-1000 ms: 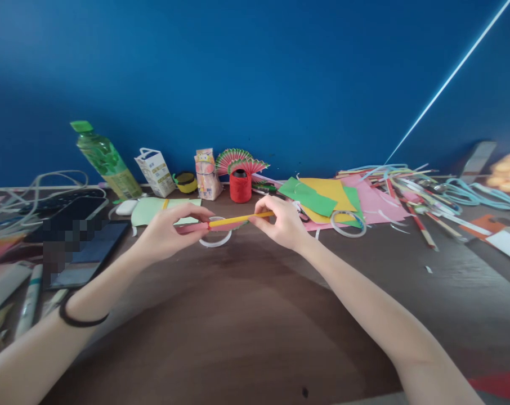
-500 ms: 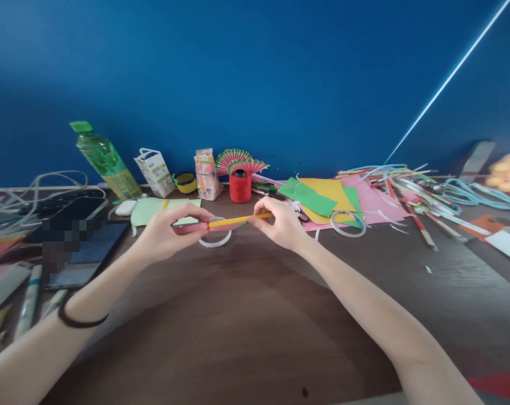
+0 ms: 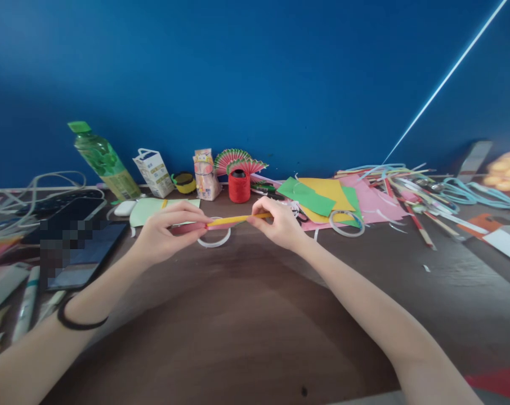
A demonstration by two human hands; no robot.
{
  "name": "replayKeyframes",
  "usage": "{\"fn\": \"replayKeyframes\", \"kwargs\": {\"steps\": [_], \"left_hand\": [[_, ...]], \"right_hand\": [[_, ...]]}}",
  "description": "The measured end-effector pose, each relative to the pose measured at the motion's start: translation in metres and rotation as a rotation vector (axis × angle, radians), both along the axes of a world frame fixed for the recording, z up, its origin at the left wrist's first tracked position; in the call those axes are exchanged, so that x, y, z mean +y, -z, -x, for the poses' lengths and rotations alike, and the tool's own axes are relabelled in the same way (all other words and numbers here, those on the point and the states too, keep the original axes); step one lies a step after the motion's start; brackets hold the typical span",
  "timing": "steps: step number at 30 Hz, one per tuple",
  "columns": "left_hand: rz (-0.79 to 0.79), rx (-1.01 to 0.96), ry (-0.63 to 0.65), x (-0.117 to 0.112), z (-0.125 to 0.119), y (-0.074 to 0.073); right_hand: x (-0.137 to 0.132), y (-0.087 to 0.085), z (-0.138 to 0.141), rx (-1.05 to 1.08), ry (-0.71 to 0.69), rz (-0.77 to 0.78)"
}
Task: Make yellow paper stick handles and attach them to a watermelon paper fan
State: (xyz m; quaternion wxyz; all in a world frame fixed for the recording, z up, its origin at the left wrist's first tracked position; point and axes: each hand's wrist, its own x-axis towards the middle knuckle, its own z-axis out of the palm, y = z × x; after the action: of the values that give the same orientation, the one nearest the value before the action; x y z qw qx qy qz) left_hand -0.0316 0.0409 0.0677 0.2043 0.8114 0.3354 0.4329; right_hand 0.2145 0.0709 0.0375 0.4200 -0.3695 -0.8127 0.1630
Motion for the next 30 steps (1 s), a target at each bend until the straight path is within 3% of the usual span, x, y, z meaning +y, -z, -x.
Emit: {"fn": "replayKeyframes", "kwargs": {"steps": [16, 30], "left_hand": [[0.03, -0.093, -0.104, -0.001, -0.002, -0.002], [0.233, -0.34, -0.103, 0.003, -0.004, 0.004]], "right_hand": [[-0.001, 0.004, 0.006, -0.025, -0.059, 0.058], [-0.007, 0.004, 0.011, 0.017, -0.129, 0.124]]}}
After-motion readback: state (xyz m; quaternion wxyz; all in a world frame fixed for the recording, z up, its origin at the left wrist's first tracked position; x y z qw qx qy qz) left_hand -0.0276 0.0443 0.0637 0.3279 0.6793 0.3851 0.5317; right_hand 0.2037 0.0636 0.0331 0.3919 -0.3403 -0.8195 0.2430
